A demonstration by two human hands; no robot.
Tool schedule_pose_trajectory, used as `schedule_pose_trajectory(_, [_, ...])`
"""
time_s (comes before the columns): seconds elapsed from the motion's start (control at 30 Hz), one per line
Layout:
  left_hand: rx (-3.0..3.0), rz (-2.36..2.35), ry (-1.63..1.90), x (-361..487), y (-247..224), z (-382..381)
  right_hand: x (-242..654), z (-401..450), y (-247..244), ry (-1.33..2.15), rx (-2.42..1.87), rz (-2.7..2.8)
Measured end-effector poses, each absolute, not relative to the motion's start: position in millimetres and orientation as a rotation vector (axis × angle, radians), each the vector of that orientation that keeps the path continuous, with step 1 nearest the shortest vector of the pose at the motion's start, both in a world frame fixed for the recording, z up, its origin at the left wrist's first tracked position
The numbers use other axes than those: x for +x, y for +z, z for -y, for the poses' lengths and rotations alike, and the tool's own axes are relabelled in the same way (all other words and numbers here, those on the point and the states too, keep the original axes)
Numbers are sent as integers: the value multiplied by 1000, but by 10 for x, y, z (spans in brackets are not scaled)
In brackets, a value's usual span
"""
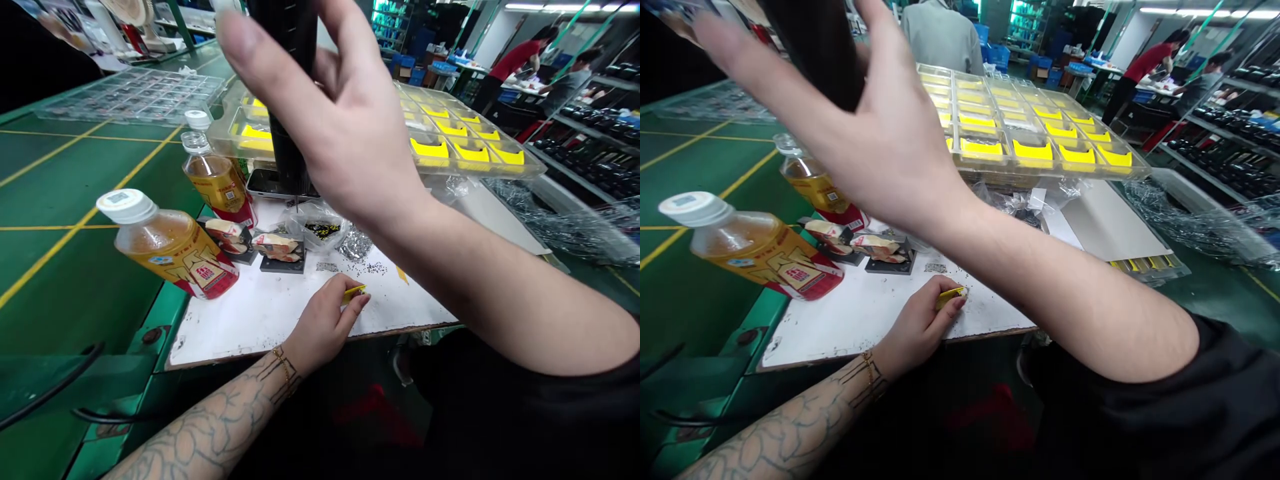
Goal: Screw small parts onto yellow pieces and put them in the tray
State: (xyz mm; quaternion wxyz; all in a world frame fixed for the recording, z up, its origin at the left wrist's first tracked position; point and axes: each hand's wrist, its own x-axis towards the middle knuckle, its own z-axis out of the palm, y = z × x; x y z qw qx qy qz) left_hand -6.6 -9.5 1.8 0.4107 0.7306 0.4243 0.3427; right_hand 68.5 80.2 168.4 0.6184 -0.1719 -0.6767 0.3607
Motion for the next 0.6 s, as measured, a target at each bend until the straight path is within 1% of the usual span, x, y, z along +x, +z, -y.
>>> schedule_pose_trajectory(0.1, [1857, -1061, 847, -69, 18, 82, 649, -870, 1789, 764, -505, 1536])
schedule_pose_trajectory(0.17, [1858, -1057, 855, -69, 11, 74, 786, -779, 1750, 857, -558, 1624])
schedule_pose_trajectory(0.2, [1855, -1056, 864, -69, 6, 70, 884, -700, 1707, 896, -517, 1637])
schedule_pose_trajectory(0.3, [1850, -1048, 884, -67, -6, 61, 1185, -411, 1545, 1166, -781, 1513])
schedule_pose_trajectory(0.37, [1861, -1031, 885, -65, -13, 57, 1330, -245, 1466, 1104, -845, 1375])
schedule_pose_trajectory(0.47, [1869, -1025, 885, -63, -22, 54, 1438, -113, 1433, 1022, -881, 1362])
schedule_pose_trajectory(0.6, [1856, -1057, 871, -63, -29, 56, 1463, -119, 1448, 1159, -840, 1427])
